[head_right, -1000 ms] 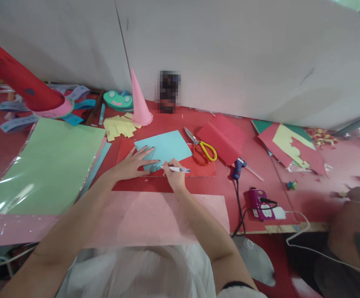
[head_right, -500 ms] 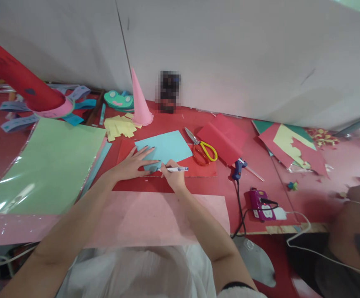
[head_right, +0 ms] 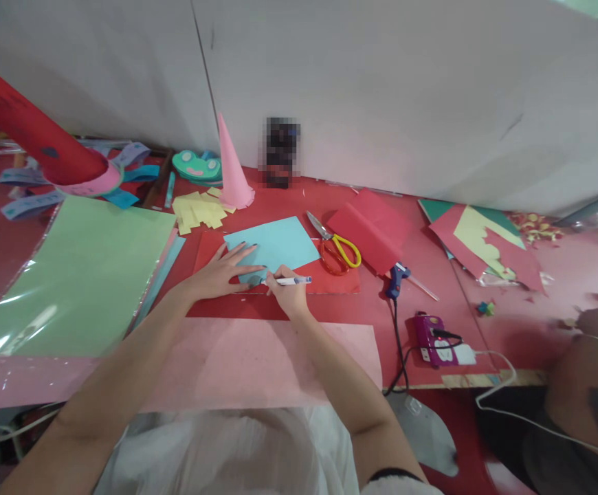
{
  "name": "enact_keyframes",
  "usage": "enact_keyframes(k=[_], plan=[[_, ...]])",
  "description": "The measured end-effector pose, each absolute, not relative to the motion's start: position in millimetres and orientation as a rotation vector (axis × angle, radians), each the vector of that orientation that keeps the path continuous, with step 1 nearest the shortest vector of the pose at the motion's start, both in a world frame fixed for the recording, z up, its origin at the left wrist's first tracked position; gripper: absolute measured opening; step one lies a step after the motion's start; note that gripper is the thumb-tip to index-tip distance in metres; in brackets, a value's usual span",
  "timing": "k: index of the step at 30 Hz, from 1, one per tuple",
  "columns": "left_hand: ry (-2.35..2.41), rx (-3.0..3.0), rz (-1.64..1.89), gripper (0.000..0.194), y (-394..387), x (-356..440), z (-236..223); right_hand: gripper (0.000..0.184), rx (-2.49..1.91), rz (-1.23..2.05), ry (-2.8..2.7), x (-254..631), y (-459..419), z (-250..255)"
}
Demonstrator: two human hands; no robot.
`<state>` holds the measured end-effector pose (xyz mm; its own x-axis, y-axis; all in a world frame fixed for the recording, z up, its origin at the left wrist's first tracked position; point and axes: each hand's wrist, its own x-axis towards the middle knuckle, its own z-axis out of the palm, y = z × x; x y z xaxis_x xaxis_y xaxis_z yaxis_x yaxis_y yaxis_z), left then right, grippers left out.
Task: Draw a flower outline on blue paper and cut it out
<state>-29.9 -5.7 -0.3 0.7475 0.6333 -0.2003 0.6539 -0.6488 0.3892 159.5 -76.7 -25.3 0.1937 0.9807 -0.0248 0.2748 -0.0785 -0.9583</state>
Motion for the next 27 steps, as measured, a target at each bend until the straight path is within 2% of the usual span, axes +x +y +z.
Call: enact_keyframes(k=[27], plan=[[0.984, 2.522, -0.086, 0.046, -5.6, -29.6, -1.3, 0.038, -1.554, 0.891, -1.231, 160.6, -76.9, -24.5]])
